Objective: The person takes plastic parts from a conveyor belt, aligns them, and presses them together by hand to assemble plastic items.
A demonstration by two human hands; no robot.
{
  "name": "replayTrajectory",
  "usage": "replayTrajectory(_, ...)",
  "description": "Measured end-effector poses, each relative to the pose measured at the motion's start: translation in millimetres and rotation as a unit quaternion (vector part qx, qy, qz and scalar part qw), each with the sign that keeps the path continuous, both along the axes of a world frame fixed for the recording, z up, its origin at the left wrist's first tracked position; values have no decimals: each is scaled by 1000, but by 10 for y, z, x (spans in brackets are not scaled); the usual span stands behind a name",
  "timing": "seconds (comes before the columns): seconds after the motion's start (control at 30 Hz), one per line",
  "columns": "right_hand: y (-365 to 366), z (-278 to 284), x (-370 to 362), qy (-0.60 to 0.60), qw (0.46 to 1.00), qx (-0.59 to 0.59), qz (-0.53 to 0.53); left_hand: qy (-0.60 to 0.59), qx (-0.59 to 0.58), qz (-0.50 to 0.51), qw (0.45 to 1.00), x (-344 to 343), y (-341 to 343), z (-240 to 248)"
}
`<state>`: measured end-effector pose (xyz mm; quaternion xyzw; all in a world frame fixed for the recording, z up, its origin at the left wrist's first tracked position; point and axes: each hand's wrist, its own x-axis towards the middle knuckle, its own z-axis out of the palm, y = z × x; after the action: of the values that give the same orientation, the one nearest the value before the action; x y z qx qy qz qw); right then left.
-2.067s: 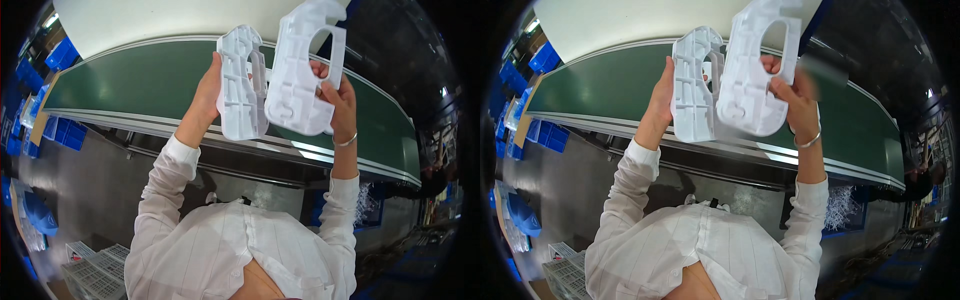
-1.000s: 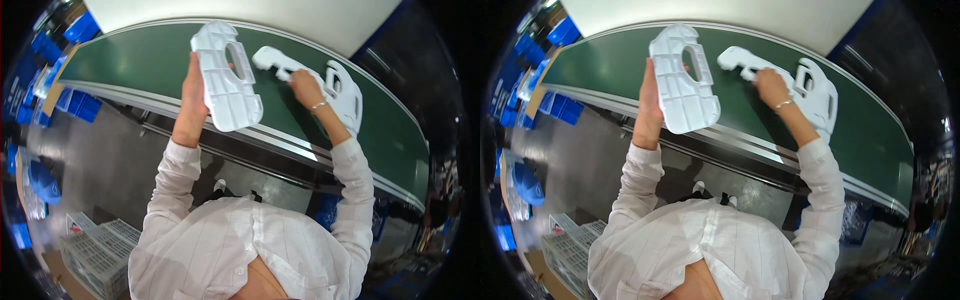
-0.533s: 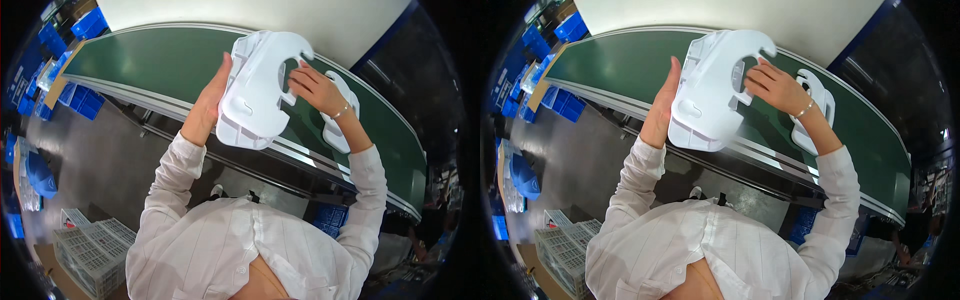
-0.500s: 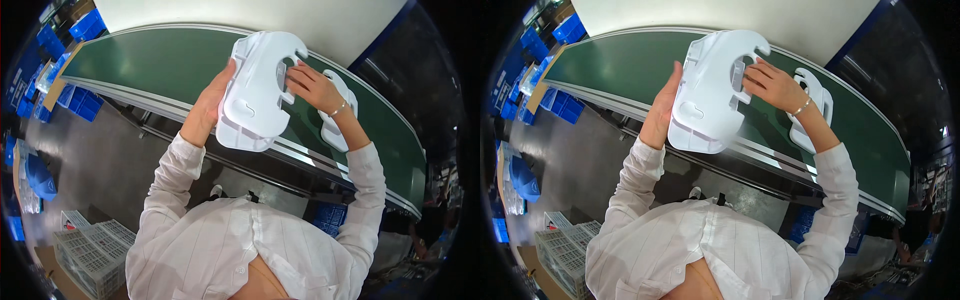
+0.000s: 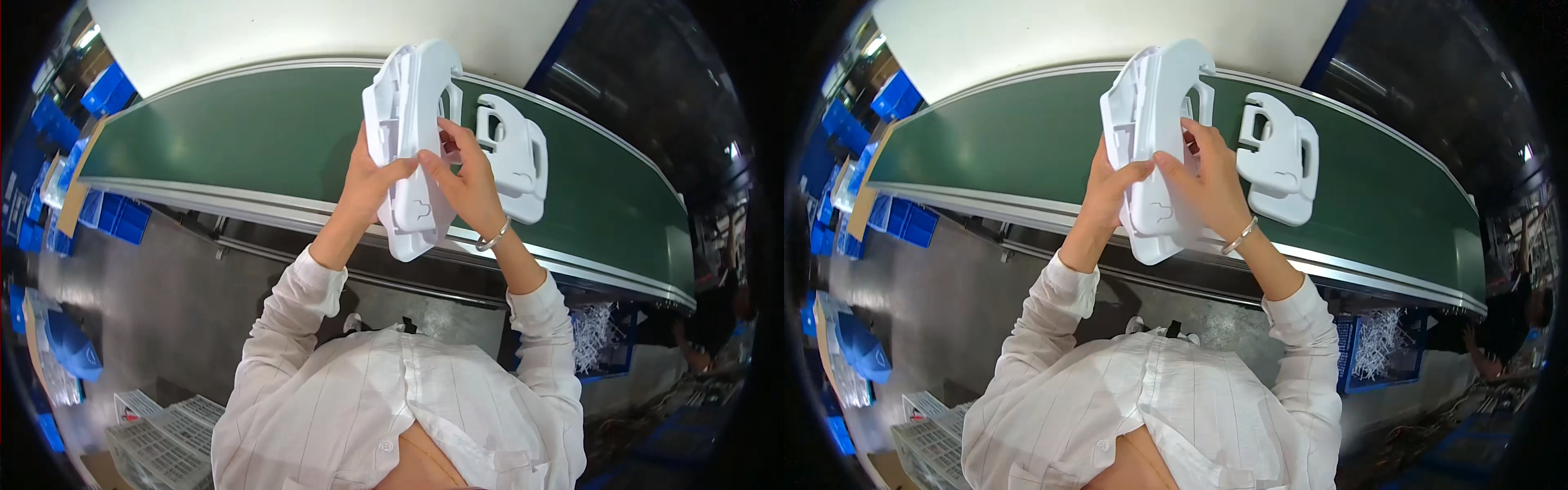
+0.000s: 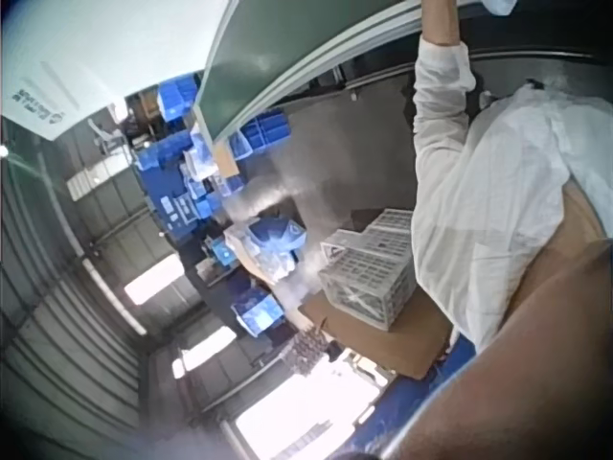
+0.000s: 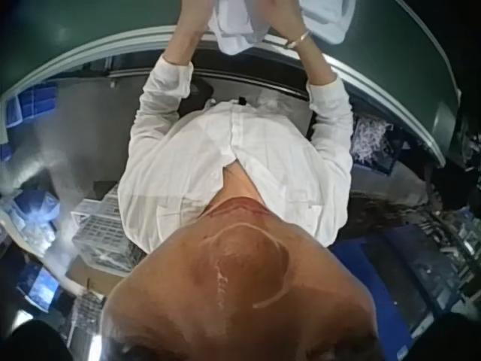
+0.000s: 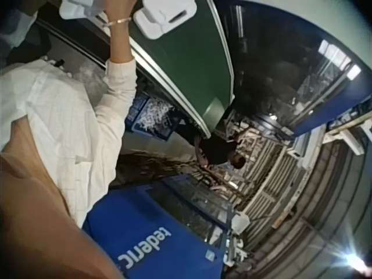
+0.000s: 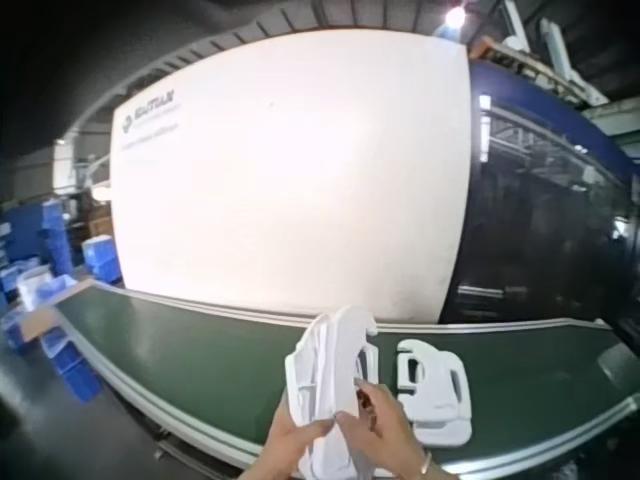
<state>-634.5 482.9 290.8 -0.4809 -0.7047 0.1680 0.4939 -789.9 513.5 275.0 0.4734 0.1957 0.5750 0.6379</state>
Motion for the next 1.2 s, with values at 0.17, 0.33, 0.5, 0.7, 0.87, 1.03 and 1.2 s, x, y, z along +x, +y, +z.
replayTrajectory(0.17,-159,266,49,-80,976,155,-133,-40,-23,-41,998,58,-93,17)
replayTrajectory(0.33,175,573,585,-390,880,230,-144,-42,-51,-104,992,58,-323,18)
replayTrajectory(0.5,234,960,1649,-413,795,-40,-443,-41,-83,-101,991,-33,-375,28)
replayTrajectory(0.7,-152,822,896,-161,916,326,-169,-49,-89,-155,983,67,-350,-70)
replayTrajectory(0.87,-151,795,734,10,977,156,-144,-61,-63,-190,978,64,-373,-131)
replayTrajectory(1.03,-152,923,789,105,980,45,-163,-43,-60,-208,975,12,-372,-240)
replayTrajectory(1.2,-81,887,996,83,965,147,-203,-44,-104,-204,972,-23,-429,-242)
